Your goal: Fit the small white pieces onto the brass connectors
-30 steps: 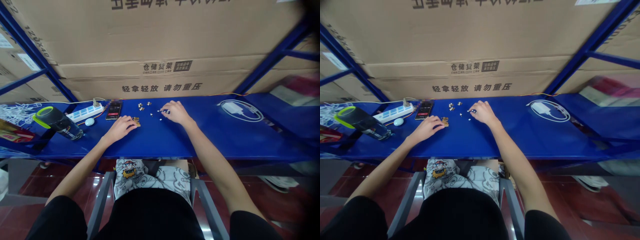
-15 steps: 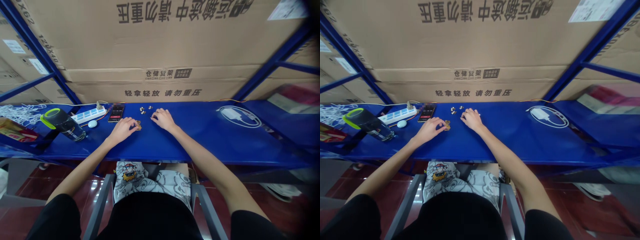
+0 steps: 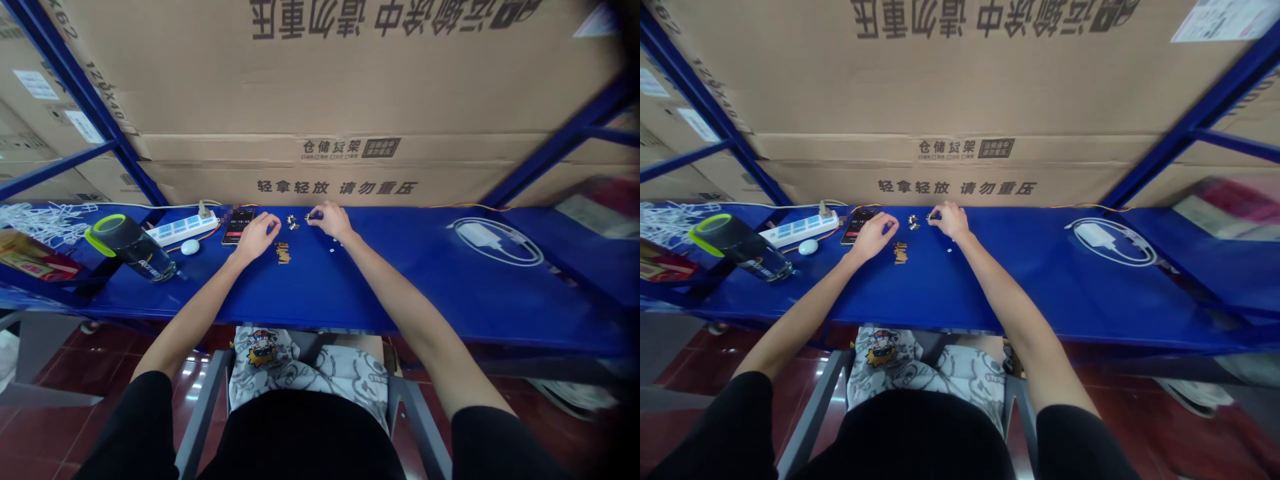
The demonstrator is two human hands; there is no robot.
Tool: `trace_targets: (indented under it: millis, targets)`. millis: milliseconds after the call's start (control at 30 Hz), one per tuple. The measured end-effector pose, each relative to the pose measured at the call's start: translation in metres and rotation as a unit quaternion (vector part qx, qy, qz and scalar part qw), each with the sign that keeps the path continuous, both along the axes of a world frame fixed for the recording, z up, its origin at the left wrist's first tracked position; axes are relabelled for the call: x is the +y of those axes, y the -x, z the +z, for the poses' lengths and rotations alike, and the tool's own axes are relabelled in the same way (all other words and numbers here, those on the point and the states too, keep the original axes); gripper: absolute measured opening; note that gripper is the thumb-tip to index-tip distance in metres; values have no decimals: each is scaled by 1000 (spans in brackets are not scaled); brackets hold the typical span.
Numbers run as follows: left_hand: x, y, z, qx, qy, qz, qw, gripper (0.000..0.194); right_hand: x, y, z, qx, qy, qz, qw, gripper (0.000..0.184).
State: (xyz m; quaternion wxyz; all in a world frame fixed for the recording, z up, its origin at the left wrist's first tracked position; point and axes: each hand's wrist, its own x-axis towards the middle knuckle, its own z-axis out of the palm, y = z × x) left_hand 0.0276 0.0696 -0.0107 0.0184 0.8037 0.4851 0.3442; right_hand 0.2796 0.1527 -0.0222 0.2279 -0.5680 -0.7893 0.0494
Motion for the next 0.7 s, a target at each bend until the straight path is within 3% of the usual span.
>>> trace_targets:
  millis: [267,700]
  targets:
    - [-4,-1,0,29,-5,2,1000,16,-1,-3,-1,0,-3,31,1000,10]
    - [-7,-1,4,34,-4,8,999,17,-1,-2,3,-11,1,61,998,16]
